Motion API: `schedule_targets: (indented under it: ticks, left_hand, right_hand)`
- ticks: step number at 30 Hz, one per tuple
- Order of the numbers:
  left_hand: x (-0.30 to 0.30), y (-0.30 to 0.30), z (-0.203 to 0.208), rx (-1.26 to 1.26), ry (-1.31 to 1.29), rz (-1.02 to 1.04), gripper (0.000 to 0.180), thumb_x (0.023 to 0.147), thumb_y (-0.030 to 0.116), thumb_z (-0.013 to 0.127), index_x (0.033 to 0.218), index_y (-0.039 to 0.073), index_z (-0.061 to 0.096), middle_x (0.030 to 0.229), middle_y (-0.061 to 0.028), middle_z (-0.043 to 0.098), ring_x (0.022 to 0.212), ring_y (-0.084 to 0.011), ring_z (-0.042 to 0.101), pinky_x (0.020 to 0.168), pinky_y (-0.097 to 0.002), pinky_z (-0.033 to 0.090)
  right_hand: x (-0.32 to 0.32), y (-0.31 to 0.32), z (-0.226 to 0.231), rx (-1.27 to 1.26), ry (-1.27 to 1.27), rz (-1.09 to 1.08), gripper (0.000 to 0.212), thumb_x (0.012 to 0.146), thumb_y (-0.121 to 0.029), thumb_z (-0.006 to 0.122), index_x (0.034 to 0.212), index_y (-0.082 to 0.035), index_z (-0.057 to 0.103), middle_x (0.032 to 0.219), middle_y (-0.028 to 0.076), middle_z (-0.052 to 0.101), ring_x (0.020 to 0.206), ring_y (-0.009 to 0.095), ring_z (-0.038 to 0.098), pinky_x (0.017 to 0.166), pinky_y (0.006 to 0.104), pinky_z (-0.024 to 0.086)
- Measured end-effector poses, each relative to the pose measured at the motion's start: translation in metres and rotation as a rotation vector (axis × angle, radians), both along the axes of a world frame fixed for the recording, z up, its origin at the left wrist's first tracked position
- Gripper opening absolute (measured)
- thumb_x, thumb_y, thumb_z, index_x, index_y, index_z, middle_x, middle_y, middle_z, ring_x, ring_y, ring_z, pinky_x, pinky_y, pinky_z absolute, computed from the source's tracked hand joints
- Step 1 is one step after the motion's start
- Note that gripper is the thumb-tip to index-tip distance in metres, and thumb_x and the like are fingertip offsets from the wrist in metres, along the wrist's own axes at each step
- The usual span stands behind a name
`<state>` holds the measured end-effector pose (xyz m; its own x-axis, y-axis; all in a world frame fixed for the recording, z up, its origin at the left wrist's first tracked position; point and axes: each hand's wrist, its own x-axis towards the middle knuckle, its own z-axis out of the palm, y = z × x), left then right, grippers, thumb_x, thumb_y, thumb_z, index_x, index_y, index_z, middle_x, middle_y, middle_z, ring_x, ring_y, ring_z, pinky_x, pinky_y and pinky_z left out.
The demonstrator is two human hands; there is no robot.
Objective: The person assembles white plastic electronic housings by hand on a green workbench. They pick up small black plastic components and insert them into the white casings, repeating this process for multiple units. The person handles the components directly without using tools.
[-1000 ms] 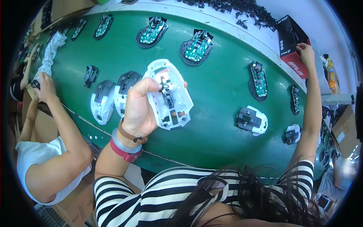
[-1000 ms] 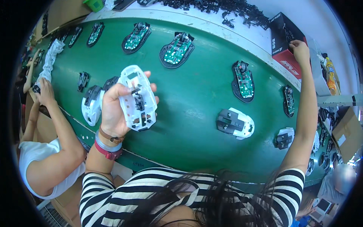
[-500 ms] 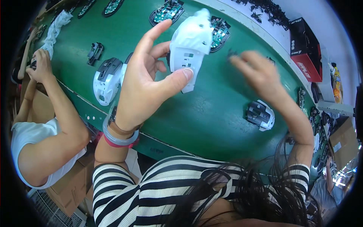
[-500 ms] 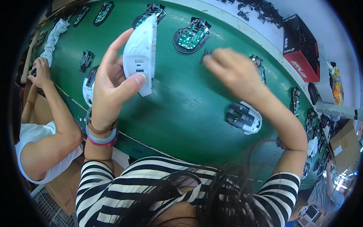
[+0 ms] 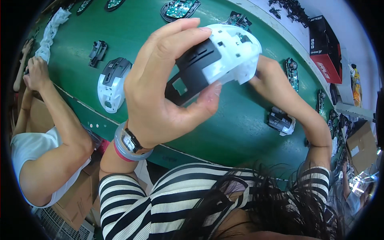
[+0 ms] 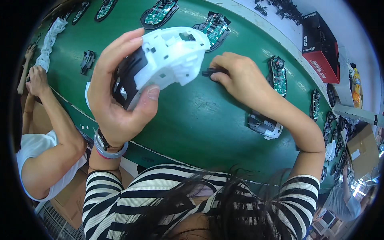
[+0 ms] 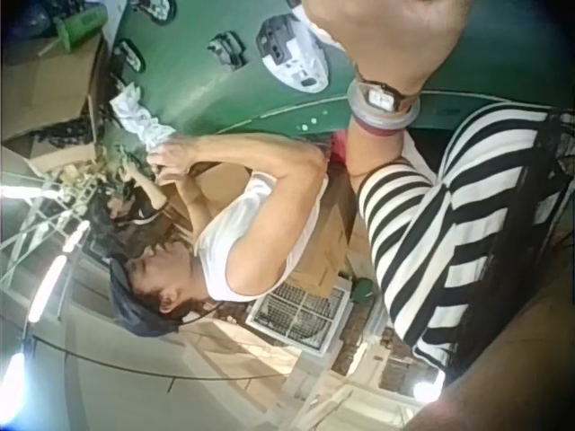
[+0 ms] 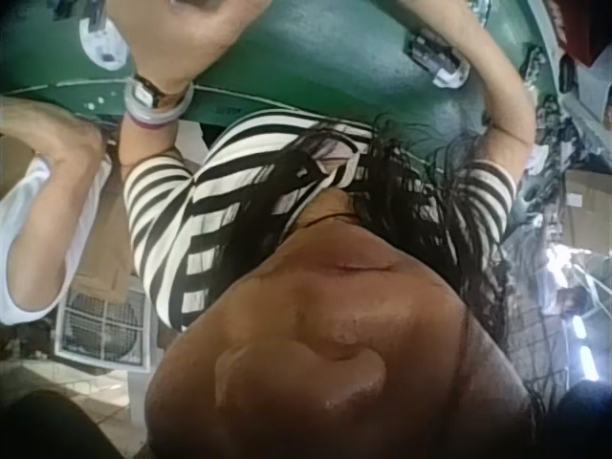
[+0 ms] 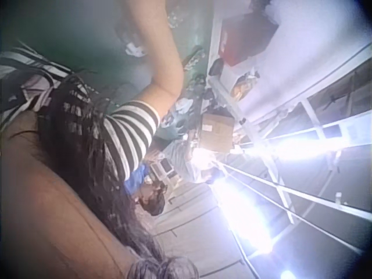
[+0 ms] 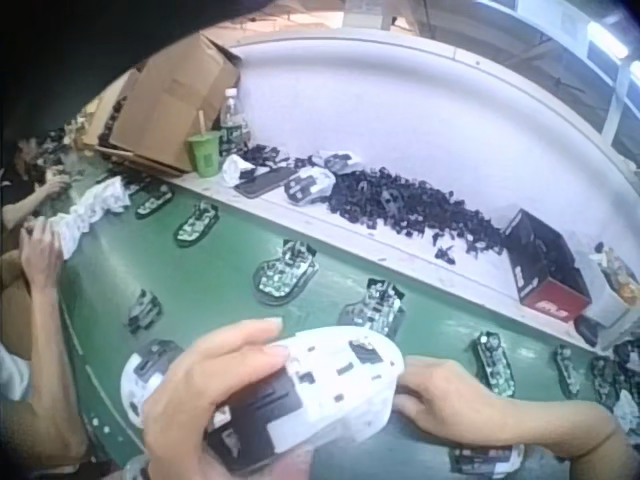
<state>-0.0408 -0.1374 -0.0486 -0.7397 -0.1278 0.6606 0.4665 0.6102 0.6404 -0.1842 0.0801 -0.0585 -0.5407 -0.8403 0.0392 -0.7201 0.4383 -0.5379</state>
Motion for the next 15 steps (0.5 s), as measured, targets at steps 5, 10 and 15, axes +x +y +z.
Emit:
schedule_targets:
  ticks: [5,10,15]
  left_hand:
    - [-0.006,-0.004,-0.007,-0.082,-0.004,0.005,0.062,0.072,0.028,0.084,0.121,-0.002,0.060,0.117,-0.0176,0.064,0.103,-0.0256,0.064,0.091,-0.0336,0.050]
    - [-0.004,0.001,-0.008,0.022,-0.128,-0.043,0.083,0.057,0.038,0.091,0.123,-0.001,0.060,0.112,-0.0129,0.065,0.101,-0.0201,0.063,0.086,-0.0311,0.051]
    - [-0.009,-0.001,-0.009,0.131,-0.245,-0.053,0.087,0.053,0.037,0.092,0.123,-0.001,0.060,0.107,-0.0087,0.066,0.095,-0.0155,0.063,0.083,-0.0268,0.050]
  right_hand:
    - [0.022,0.023,0.051,-0.389,-0.486,-0.267,0.022,0.086,0.004,0.063,0.107,0.002,0.058,0.099,0.007,0.065,0.088,0.015,0.064,0.077,0.0292,0.055]
    - [0.045,-0.020,0.065,-0.575,-0.431,0.092,0.029,0.088,0.007,0.060,0.115,0.005,0.049,0.106,0.011,0.053,0.099,0.020,0.062,0.087,0.0328,0.056]
    - [0.033,-0.032,0.057,-0.402,-0.001,0.225,0.023,0.077,0.000,0.073,0.097,-0.001,0.063,0.123,0.012,0.058,0.110,0.025,0.055,0.095,0.0368,0.042]
